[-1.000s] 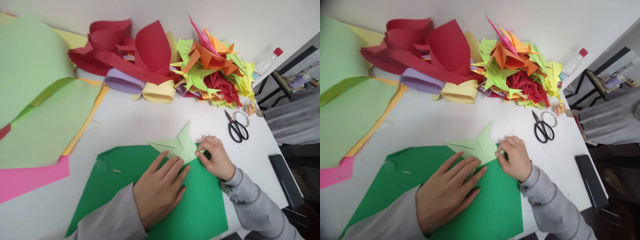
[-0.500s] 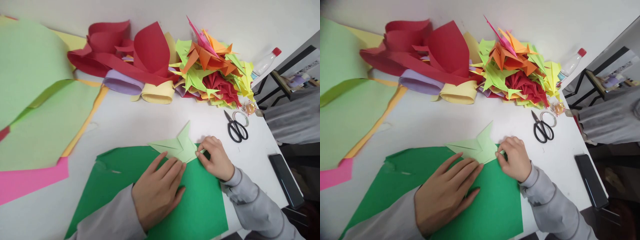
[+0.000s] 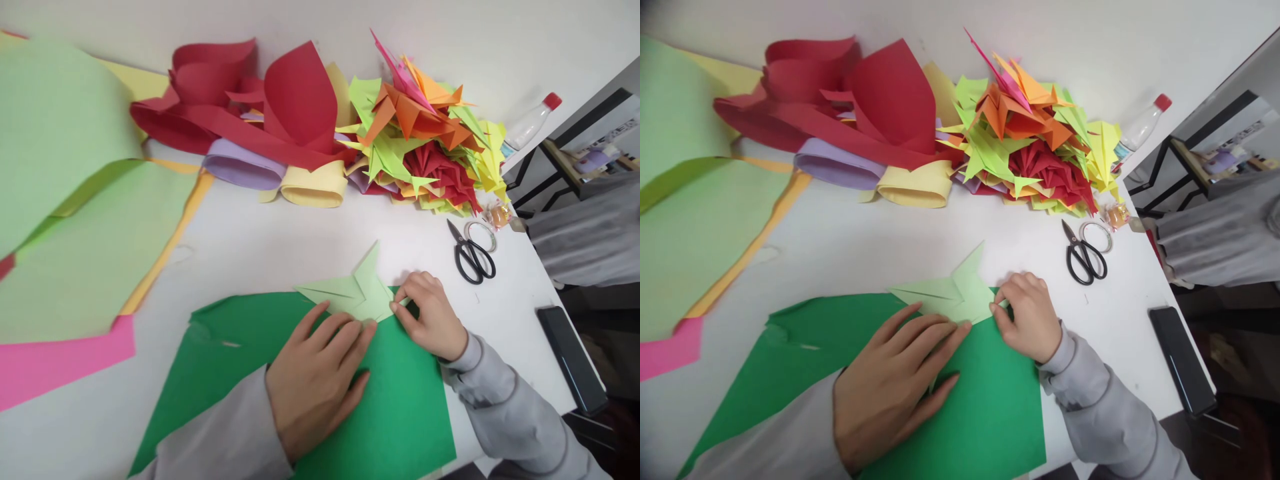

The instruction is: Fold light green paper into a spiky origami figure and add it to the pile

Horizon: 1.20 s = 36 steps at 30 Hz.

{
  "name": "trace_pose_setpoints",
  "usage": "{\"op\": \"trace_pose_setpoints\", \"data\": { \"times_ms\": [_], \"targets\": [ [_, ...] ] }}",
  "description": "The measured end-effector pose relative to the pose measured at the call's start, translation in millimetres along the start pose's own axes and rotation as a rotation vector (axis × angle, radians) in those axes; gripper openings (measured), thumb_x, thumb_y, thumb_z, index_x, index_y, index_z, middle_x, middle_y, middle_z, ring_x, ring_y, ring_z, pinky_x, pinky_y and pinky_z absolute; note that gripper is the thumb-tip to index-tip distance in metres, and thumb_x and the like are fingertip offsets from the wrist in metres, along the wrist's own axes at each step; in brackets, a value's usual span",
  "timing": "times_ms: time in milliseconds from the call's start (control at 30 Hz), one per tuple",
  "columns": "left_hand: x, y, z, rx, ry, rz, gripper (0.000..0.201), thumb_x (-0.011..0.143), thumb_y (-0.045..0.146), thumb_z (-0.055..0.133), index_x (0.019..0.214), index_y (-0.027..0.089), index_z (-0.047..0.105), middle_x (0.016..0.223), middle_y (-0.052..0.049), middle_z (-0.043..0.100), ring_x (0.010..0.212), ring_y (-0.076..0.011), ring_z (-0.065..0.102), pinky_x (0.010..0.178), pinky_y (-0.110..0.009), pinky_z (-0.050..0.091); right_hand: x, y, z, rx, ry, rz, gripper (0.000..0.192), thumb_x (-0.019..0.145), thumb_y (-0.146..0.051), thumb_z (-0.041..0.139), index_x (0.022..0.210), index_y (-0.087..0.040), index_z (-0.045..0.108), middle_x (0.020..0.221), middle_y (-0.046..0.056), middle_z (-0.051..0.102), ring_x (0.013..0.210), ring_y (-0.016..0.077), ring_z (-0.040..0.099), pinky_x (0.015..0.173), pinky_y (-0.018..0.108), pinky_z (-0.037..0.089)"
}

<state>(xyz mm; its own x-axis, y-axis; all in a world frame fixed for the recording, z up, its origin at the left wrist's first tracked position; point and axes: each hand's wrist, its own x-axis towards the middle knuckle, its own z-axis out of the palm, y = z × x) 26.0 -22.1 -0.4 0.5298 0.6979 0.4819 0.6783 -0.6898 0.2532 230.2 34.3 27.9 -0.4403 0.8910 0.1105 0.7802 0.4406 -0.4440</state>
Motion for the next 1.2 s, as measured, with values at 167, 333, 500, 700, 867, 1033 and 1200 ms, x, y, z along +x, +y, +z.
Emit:
{"op": "trace_pose_setpoints", "data": {
  "times_ms": [167,333,500,700,867,1033,1200],
  "targets": [
    [0.0,1.5,-2.6,0.022,-0.063,-0.011,0.039,0.087,0.032,0.051,0.121,0.017,0.061,0.096,-0.008,0.065,0.098,-0.0262,0.056,0.101,-0.051,0.037,-0.5,0.3,0.3,-0.014,-0.01,0.004,0.011,0.086,-0.023,0.052,0.076,-0.02,0.054,0.08,0.005,0.056,0.082,0.0225,0.048,0.072,0.035,0.034],
    [0.8,1.8,-3.0,0.022,-0.093,-0.03,0.041,0.088,0.033,0.05,0.124,0.016,0.059,0.095,-0.008,0.065,0.097,-0.0267,0.057,0.099,-0.052,0.037,-0.8,0.1,0.0,-0.02,-0.006,-0.003,0.01,0.086,-0.023,0.052,0.076,-0.02,0.054,0.08,0.005,0.057,0.082,0.0225,0.049,0.073,0.036,0.034],
    [1.9,2.6,-4.5,0.052,-0.091,-0.015,0.039,0.088,0.034,0.05,0.122,0.016,0.061,0.096,-0.008,0.066,0.097,-0.0268,0.057,0.101,-0.051,0.034,-0.5,-1.2,-0.1,-0.027,0.0,0.002,0.01,0.086,-0.023,0.052,0.076,-0.02,0.054,0.079,0.005,0.057,0.082,0.0226,0.048,0.072,0.036,0.034],
    [0.6,2.9,-3.4,0.072,-0.109,-0.01,0.042,0.089,0.036,0.05,0.124,0.015,0.06,0.098,-0.008,0.066,0.099,-0.0259,0.057,0.104,-0.05,0.032,0.5,-1.9,-0.5,-0.028,-0.003,0.004,0.01,0.085,-0.022,0.052,0.075,-0.02,0.053,0.08,0.005,0.057,0.082,0.0225,0.049,0.072,0.035,0.034],
    [0.6,3.1,-2.4,0.093,-0.106,-0.002,0.042,0.087,0.035,0.052,0.124,0.016,0.06,0.097,-0.008,0.067,0.098,-0.0262,0.058,0.102,-0.051,0.035,0.4,-1.9,-0.6,-0.031,-0.005,0.004,0.01,0.085,-0.022,0.052,0.076,-0.02,0.054,0.08,0.005,0.057,0.082,0.0226,0.049,0.072,0.035,0.034],
    [0.8,5.0,-3.2,0.117,-0.114,0.014,0.041,0.089,0.034,0.048,0.122,0.014,0.062,0.099,-0.01,0.068,0.098,-0.0275,0.059,0.102,-0.052,0.034,0.6,-3.9,-0.8,-0.054,-0.011,0.012,0.01,0.085,-0.021,0.051,0.076,-0.02,0.054,0.081,0.006,0.058,0.082,0.023,0.048,0.072,0.036,0.034],
    [0.5,5.0,-2.3,0.113,-0.097,0.009,0.037,0.091,0.033,0.046,0.119,0.016,0.064,0.099,-0.009,0.069,0.099,-0.0263,0.059,0.106,-0.05,0.03,0.9,-4.0,-0.3,-0.06,-0.004,0.01,0.01,0.085,-0.022,0.051,0.075,-0.02,0.055,0.08,0.006,0.058,0.081,0.0227,0.048,0.072,0.036,0.034]
  ]
}}
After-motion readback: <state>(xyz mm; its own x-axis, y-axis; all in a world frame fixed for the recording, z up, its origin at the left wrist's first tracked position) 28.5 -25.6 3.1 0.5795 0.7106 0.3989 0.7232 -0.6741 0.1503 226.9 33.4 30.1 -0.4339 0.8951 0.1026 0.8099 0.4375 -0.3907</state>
